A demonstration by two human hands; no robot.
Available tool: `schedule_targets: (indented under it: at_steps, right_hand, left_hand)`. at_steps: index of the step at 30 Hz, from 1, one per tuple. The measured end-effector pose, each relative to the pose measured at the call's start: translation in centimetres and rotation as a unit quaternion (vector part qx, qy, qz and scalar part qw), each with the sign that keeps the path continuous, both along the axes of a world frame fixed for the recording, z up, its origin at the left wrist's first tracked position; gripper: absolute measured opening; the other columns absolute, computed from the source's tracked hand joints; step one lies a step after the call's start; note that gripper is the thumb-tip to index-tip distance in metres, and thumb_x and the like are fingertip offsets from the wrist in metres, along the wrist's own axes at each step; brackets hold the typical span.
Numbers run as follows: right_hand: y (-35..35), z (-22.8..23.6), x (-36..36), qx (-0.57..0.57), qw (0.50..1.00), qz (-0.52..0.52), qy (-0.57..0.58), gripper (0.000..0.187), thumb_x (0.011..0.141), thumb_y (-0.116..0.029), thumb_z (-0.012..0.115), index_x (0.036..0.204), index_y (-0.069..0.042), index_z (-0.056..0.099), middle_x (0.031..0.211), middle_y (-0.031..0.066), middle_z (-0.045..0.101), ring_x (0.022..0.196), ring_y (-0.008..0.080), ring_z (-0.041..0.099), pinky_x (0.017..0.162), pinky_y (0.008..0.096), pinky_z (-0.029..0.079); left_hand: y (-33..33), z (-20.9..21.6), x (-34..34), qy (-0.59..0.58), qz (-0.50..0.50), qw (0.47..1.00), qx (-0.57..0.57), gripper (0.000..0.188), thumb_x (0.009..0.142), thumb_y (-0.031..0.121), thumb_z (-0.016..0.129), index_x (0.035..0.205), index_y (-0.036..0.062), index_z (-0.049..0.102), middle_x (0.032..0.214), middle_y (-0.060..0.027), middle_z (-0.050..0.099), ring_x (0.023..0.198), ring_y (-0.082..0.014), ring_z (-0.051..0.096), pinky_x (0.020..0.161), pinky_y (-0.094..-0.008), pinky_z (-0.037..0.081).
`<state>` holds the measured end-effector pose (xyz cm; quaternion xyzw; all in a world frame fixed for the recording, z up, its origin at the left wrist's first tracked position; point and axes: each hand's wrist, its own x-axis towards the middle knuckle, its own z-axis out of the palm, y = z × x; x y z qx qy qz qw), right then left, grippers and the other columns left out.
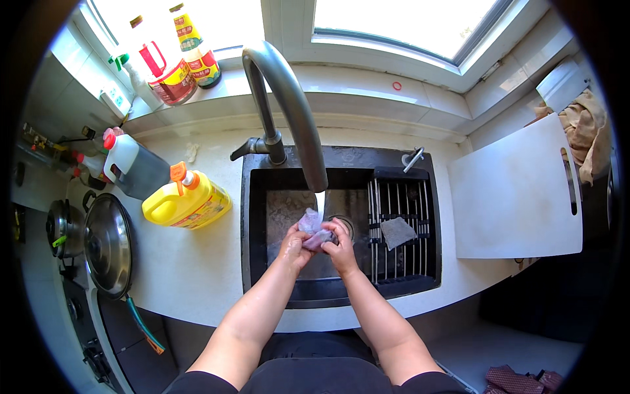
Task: The person rinses a cloth in a sink, wrings it out, and then uses it to wipe the exterior surface and surrounding wall of a kitchen extractor hood.
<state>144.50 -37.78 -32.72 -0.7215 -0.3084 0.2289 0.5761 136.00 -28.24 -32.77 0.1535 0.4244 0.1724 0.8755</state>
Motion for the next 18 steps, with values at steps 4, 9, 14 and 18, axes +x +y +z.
schedule_targets:
  at_steps: [4,9,14,18]
  right_hand:
    - [1.9,0.3,-0.7,-0.001,0.989,0.01,0.148,0.053,0.07,-0.026,0.075,0.113,-0.004,0.053,0.107,0.0132,0.056,0.106,0.0214,0.05,0.088,0.0314,0.041]
    - [3.7,1.5,-0.6,0.014,0.944,0.044,0.326,0.032,0.077,-0.021,0.071,0.101,-0.005,0.058,0.086,0.0027,0.061,0.074,0.0106,0.059,0.065,0.0227,0.049]
    - [3.7,0.6,0.1,0.057,0.876,0.009,0.479,0.026,0.08,-0.016,0.066,0.102,-0.006,0.057,0.091,0.005,0.062,0.08,0.0146,0.062,0.069,0.0275,0.051]
    - [3.7,1.7,0.4,0.097,0.788,-0.051,0.606,0.024,0.084,-0.021,0.061,0.102,-0.007,0.054,0.093,0.0079,0.061,0.083,0.02,0.062,0.073,0.0348,0.051]
  left_hand:
    - [0.4,-0.7,-0.7,-0.003,0.037,0.996,0.079,0.029,0.081,0.007,0.045,0.11,0.0038,0.048,0.099,-0.0116,0.058,0.092,-0.023,0.057,0.082,-0.0356,0.047]
    - [2.1,3.9,-1.1,0.007,-0.047,0.987,0.151,0.045,0.094,0.04,0.038,0.095,0.0014,0.061,0.088,-0.0063,0.062,0.081,-0.0148,0.057,0.079,-0.0289,0.044]
    - [4.2,4.7,-0.9,0.148,-0.013,0.963,0.224,0.053,0.091,0.053,0.038,0.113,0.0076,0.054,0.104,-0.005,0.055,0.096,-0.0161,0.048,0.087,-0.0372,0.035]
    - [7.8,2.7,-0.7,0.248,0.127,0.84,0.465,0.063,0.09,0.036,0.051,0.135,-0.0004,0.026,0.123,-0.0114,0.04,0.111,-0.0234,0.042,0.096,-0.0382,0.031]
